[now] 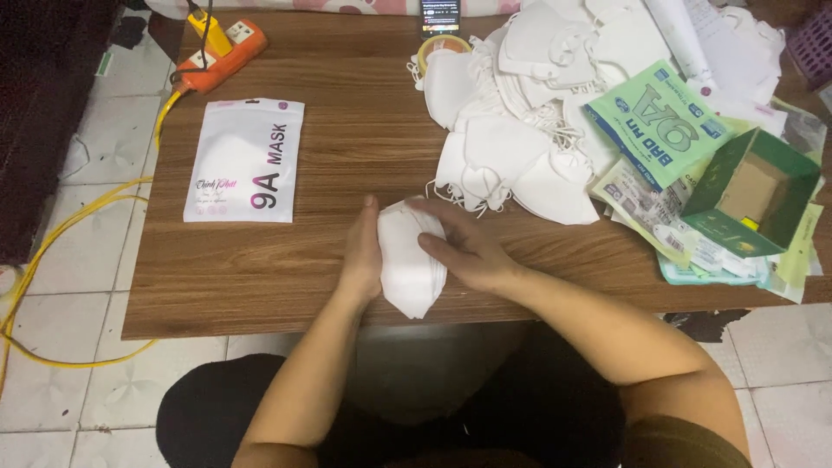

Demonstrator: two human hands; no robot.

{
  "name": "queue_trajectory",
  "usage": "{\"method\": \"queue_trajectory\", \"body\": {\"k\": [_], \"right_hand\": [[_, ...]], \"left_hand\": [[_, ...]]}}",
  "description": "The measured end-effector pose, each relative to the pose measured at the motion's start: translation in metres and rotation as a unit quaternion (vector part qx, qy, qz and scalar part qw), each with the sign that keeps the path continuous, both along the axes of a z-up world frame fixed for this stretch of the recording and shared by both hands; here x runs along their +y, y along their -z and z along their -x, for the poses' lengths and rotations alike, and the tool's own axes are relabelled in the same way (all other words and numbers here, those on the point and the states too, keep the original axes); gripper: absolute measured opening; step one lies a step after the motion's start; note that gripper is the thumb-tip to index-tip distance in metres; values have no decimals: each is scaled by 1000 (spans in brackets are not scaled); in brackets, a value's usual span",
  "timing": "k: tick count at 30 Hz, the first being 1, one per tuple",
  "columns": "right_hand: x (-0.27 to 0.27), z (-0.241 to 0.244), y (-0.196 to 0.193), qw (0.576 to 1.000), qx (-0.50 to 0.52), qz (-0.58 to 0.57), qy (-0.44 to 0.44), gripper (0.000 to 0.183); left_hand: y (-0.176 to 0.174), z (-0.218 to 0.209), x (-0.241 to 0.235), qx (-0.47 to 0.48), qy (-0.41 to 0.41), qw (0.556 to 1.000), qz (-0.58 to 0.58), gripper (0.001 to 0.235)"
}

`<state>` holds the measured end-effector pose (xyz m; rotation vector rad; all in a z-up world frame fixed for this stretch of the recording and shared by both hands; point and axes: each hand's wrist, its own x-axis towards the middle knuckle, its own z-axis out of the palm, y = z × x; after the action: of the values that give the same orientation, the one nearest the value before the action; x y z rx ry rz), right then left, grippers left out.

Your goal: The person is picking up individual white face masks from a pile, folding them, and stacking them neatly on a wooden table.

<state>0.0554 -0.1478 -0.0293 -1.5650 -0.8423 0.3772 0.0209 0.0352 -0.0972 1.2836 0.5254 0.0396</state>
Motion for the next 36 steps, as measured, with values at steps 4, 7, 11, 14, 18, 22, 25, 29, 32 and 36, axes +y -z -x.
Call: {"method": "queue_trajectory", "body": {"k": [4,7,11,14,18,22,25,29,32,36], "right_hand": [[0,-1,-15,998,57,-7,-11,84],[-3,-15,-8,985,-3,170,28,69],[-8,-31,9,983,75,144,82,53],[-13,-46,14,983,103,98,113,49],[-16,-56,22,984,140,54,92,40],[-12,-54,35,988,63,120,73,36],[-10,-46,41,978,-36,187,86,44],[-7,-48,60,962,-68,250,86,64],[-5,-48,65,970,-52,227,72,68],[2,-39,69,988,-29,138,71,77]], "left_hand": [[-3,1,5,-10,11,993,-118,49],[-21,9,11,-56,67,951,-295,40],[-54,13,21,-80,89,943,-310,71],[-30,17,44,-80,107,965,-227,78],[-23,23,42,-7,191,971,-142,68],[-11,12,28,-42,118,977,-170,62],[22,0,35,-166,117,960,-193,47],[33,-5,28,-156,102,943,-276,51],[27,-1,13,-149,91,945,-275,76],[44,0,-6,-114,46,953,-277,95]]}}
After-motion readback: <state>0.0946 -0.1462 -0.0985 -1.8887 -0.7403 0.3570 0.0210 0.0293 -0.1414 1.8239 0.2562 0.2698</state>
